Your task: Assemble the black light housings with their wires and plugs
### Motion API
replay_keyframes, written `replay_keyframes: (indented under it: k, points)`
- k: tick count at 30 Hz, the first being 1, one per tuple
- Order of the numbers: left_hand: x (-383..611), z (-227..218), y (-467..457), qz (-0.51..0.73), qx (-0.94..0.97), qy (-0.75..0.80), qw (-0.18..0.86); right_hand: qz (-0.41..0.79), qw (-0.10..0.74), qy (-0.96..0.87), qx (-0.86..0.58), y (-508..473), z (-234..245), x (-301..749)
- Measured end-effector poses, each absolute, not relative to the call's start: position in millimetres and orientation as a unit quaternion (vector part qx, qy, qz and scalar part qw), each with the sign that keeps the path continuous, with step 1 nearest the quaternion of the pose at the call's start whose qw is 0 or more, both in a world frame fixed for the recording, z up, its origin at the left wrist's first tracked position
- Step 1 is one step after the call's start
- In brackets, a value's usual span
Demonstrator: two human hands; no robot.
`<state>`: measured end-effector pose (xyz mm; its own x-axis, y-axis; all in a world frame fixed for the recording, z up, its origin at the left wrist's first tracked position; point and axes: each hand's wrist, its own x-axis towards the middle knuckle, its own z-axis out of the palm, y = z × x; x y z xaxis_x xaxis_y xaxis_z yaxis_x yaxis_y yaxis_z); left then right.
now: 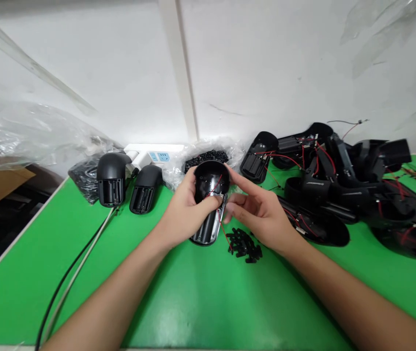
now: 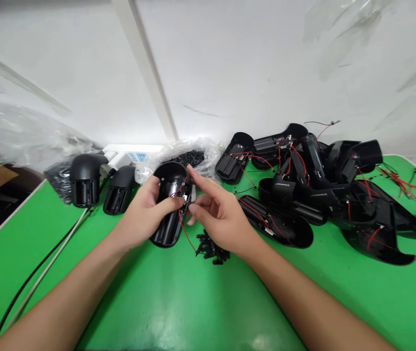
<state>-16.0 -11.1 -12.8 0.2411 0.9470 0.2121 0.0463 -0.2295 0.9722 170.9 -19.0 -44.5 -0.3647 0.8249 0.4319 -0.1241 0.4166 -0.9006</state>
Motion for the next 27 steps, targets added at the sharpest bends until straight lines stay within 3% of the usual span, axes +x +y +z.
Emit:
replay_keyframes:
  k: [5, 20, 23, 27]
  points:
    - [-16.8, -6.6, -11.6, 0.465, 0.604, 0.391, 0.515, 0.251, 0.495, -0.790, -0.260, -18.1, -41.4, 179.8]
    - [-20.5, -4.3, -14.3, 0.408, 0.583, 0.406, 0.574, 0.066, 0.504, -0.822, -0.255, -17.9, -37.0, 180.7]
    - [-20.0, -4.1, -15.6, 0.407, 0.584, 0.403, 0.575, 0.059, 0.508, -0.822, -0.249, -18.1, -36.3, 180.4]
    - [-15.3, -4.6, -16.8, 0.446, 0.564, 0.415, 0.557, 0.170, 0.520, -0.795, -0.262, -18.8, -39.6, 176.7]
